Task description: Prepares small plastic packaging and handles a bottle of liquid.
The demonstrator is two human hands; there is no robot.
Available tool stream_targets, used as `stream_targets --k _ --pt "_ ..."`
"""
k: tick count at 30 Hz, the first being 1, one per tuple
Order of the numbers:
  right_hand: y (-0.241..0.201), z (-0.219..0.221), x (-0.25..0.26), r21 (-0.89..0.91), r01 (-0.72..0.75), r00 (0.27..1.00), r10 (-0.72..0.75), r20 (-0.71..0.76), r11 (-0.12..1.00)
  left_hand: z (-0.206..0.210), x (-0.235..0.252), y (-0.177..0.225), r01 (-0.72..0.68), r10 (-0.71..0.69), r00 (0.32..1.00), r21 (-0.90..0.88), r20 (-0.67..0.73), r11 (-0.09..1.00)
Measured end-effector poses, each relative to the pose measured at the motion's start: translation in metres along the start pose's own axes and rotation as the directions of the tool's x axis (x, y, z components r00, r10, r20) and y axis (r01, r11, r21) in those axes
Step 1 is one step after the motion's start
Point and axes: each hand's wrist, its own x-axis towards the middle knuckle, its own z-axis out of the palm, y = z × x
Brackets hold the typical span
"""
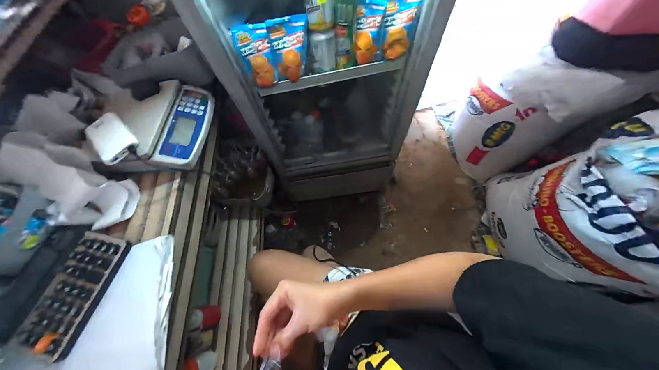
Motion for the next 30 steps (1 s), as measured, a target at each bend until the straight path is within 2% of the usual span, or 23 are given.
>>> stream_targets --k 2,5,8,10,14,16,19,21,23,25,28,30 --pt "-0.002 0.003 0.003 0.026 -0.058 0.998 0.058 0.017 0.998 -0.004 -0.009 0.002 0.047 -0.047 0.998 -0.006 -0.033 0.999" --pt "-0.001 0.015 0.009 -0.199 -0.155 0.985 0.166 0.041 0.968 0.000 -0.023 0.002 0.077 -0.071 0.990 0.047 -0.120 0.996" --pt "0.008 0.026 0.019 -0.381 -0.100 0.985 0.146 0.095 0.919 0.003 -0.034 -0.001 0.107 -0.093 0.977 0.064 -0.190 0.992" --pt "0.013 0.031 0.026 -0.332 -0.092 0.980 0.144 0.135 0.939 0.003 -0.039 -0.004 0.129 -0.114 0.965 0.050 -0.238 0.990" --pt "0.012 0.030 0.040 -0.078 -0.196 0.949 0.209 0.234 0.978 -0.007 -0.044 -0.006 0.171 -0.144 0.935 0.058 -0.323 0.984" --pt "0.015 0.032 0.042 -0.037 -0.195 0.954 0.198 0.225 0.980 -0.010 -0.044 -0.008 0.175 -0.149 0.933 0.051 -0.327 0.983" --pt "0.017 0.038 0.042 -0.206 -0.119 0.971 0.157 0.182 0.971 -0.008 -0.039 -0.010 0.178 -0.152 0.937 0.053 -0.316 0.983" --pt "0.023 0.039 0.044 -0.392 0.029 0.987 0.036 0.158 0.920 -0.007 -0.035 -0.012 0.174 -0.154 0.941 0.041 -0.300 0.984" --pt "0.030 0.037 0.049 -0.467 0.117 0.986 -0.048 0.158 0.876 -0.006 -0.031 -0.013 0.164 -0.145 0.943 0.038 -0.299 0.986" --pt "0.027 0.032 0.055 -0.378 0.051 0.986 0.013 0.166 0.924 -0.008 -0.027 -0.014 0.148 -0.131 0.942 0.033 -0.309 0.988" --pt "0.016 0.020 0.062 -0.131 -0.125 0.949 0.157 0.274 0.983 -0.014 -0.023 -0.016 0.148 -0.123 0.933 0.049 -0.339 0.988" --pt "0.012 0.020 0.061 -0.115 -0.156 0.947 0.182 0.266 0.981 -0.017 -0.022 -0.016 0.151 -0.122 0.930 0.059 -0.346 0.987"
